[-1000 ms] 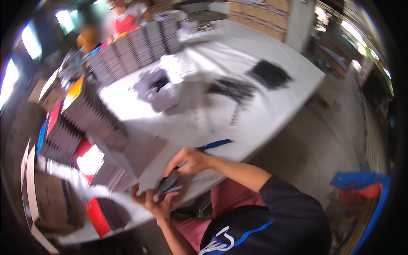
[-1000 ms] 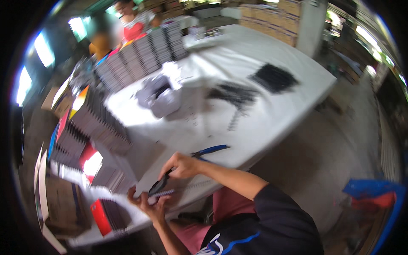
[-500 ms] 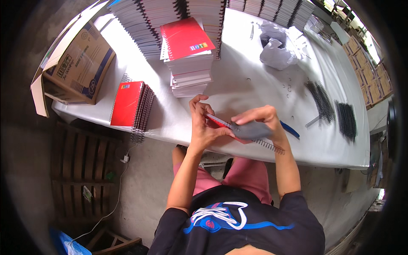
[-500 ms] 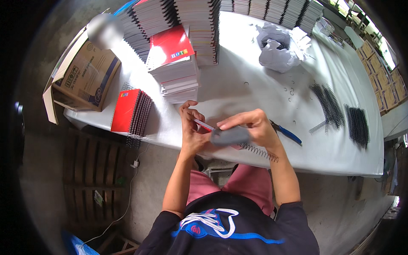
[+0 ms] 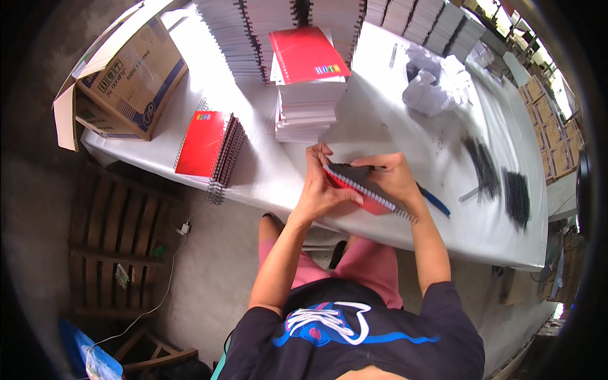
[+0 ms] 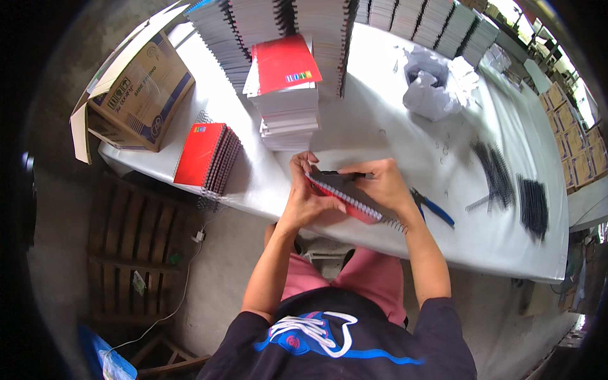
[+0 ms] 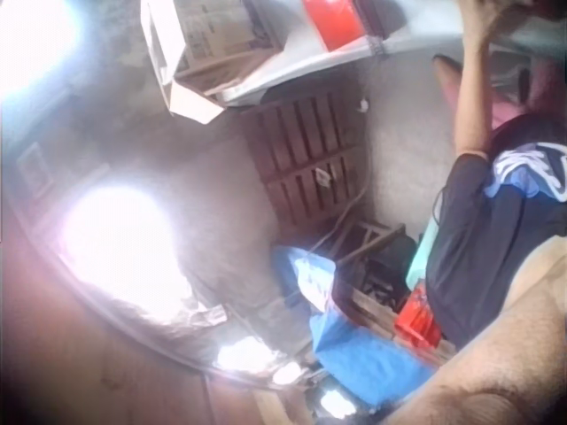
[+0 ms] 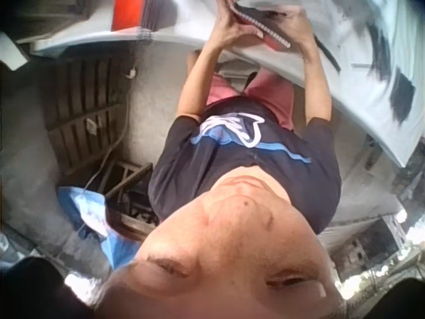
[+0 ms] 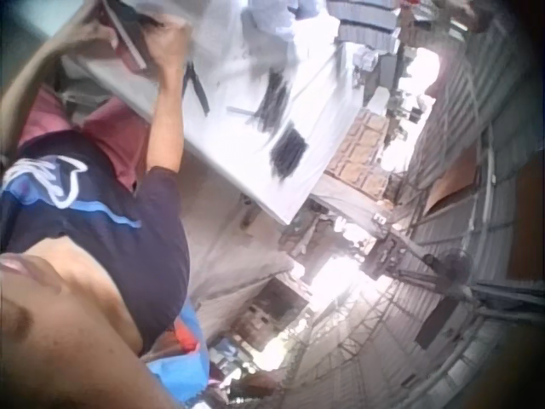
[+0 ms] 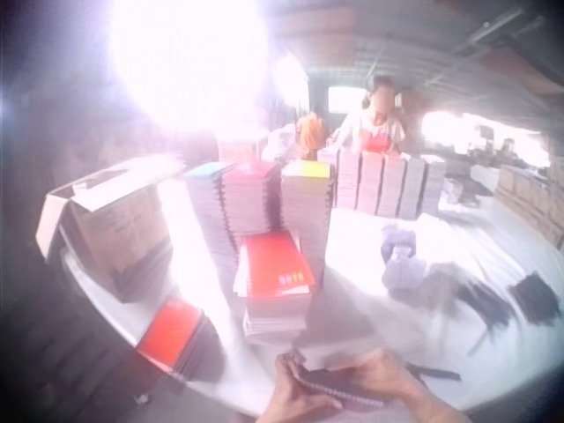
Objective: The person assembles notebooks by aligning stacks of paper and covers, inserting spiral wire bindings through the punched holes, and trimming the excess wire with shears. They handle multiple notebooks one after another, picking them up from a pile and setting them aside once the binding is secured.
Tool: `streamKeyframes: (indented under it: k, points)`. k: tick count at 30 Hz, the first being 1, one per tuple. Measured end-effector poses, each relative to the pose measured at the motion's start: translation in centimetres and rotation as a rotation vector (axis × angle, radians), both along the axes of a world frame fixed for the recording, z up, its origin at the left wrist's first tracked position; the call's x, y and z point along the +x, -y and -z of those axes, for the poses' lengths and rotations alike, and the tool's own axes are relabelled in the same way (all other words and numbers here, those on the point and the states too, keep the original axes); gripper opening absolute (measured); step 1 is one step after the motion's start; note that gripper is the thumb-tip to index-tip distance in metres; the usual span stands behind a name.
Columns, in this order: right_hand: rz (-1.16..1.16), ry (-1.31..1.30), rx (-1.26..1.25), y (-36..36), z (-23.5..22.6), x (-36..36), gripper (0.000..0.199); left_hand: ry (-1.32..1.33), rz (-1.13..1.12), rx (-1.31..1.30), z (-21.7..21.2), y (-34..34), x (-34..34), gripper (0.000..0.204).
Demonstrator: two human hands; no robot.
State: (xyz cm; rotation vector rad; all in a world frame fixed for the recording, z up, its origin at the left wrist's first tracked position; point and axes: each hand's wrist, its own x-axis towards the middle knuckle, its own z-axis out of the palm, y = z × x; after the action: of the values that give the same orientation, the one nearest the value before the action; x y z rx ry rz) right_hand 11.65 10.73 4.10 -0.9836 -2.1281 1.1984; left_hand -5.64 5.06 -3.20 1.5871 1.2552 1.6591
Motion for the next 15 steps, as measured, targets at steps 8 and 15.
streamKeyframes:
  k: [8, 15]
  points:
    - [-0.017, -0.321, -0.177, 1.4, -0.3, -1.1, 0.029, -0.043, 0.041, 0.007, -0.1, 0.3, -0.1, 0.105]
    - [0.129, -0.045, 0.242, -0.7, -0.1, 1.3, 0.034, 0.224, 0.16, -0.009, -0.1, 0.4, 0.1, 0.072]
